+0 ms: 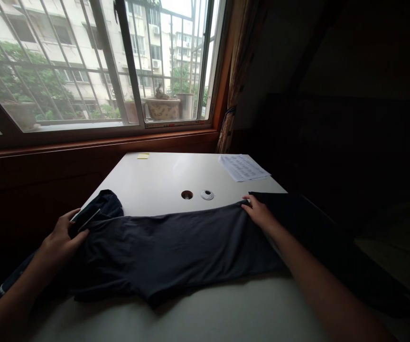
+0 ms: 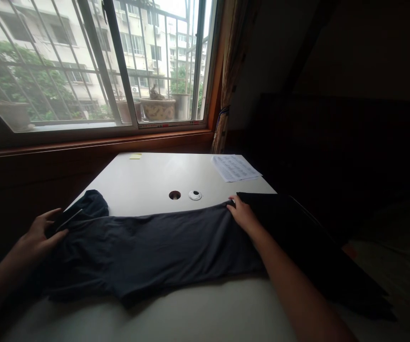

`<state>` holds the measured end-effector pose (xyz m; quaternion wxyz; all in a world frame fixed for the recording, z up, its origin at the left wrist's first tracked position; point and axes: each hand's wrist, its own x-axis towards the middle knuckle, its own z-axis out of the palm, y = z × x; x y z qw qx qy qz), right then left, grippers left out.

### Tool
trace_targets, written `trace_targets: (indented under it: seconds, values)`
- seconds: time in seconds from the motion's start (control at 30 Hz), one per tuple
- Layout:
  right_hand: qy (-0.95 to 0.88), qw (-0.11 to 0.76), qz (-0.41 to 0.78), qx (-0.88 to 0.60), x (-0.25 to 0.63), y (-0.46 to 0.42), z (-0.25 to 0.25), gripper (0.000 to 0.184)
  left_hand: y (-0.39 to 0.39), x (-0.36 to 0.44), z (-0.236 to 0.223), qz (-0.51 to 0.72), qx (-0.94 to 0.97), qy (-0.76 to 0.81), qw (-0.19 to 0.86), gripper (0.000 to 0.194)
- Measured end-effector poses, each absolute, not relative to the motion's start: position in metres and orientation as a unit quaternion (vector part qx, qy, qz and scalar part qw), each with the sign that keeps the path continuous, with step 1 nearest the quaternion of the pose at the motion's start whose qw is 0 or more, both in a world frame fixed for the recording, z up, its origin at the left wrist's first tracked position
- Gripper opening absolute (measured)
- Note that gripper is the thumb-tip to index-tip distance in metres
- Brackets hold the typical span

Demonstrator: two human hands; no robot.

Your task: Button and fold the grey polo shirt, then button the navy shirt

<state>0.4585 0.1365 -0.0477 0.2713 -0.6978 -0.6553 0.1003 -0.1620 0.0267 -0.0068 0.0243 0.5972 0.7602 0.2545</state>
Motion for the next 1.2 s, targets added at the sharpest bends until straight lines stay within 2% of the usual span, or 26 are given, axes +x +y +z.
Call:
trace_targets:
  seconds: [0.1, 0.2, 0.27, 0.33, 0.4, 0.47, 0.6, 0.7, 0.9, 1.2]
  values:
    - [-0.663, 0.267, 0.039, -0.698, 0.442, 0.134, -0.049, 0.036, 0.022, -0.153, -0.007, 0.232, 0.628, 0.742, -0.048, 0.064]
    - [-0.689, 0.276, -0.009, -0.670, 0.415, 0.119, -0.047, 0.037, 0.018, -0.126, -0.006, 0.262, 0.681, 0.669, -0.140, 0.058]
    - [-0.748, 0.283, -0.021, -0.600, 0.391, 0.103, -0.047, 0.034, 0.018, -0.100, -0.008, 0.287, 0.737, 0.604, -0.100, 0.049]
    - [-0.822, 0.281, 0.019, -0.494, 0.364, 0.083, -0.048, 0.035, 0.019, -0.071, -0.014, 0.279, 0.804, 0.525, -0.019, 0.042]
    - [-0.868, 0.267, 0.079, -0.410, 0.341, 0.063, -0.053, 0.039, 0.017, -0.043, -0.023, 0.248, 0.854, 0.454, 0.048, 0.041]
    - [-0.874, 0.273, 0.118, -0.384, 0.327, 0.048, -0.059, 0.035, 0.013, -0.019, -0.034, 0.192, 0.899, 0.386, 0.081, 0.045]
    - [-0.857, 0.300, 0.165, -0.386, 0.326, 0.037, -0.068, 0.017, -0.001, 0.005, -0.049, 0.124, 0.943, 0.295, 0.095, 0.054]
    - [-0.846, 0.308, 0.202, -0.385, 0.333, 0.039, -0.069, 0.013, -0.009, 0.005, -0.052, 0.096, 0.951, 0.275, 0.105, 0.061]
    - [-0.850, 0.301, 0.217, -0.373, 0.337, 0.043, -0.070, 0.011, -0.014, -0.004, -0.047, 0.070, 0.957, 0.263, 0.102, 0.068]
    - [-0.887, 0.280, 0.140, -0.340, 0.332, 0.043, -0.069, 0.018, -0.019, -0.004, -0.046, 0.059, 0.961, 0.257, 0.087, 0.070]
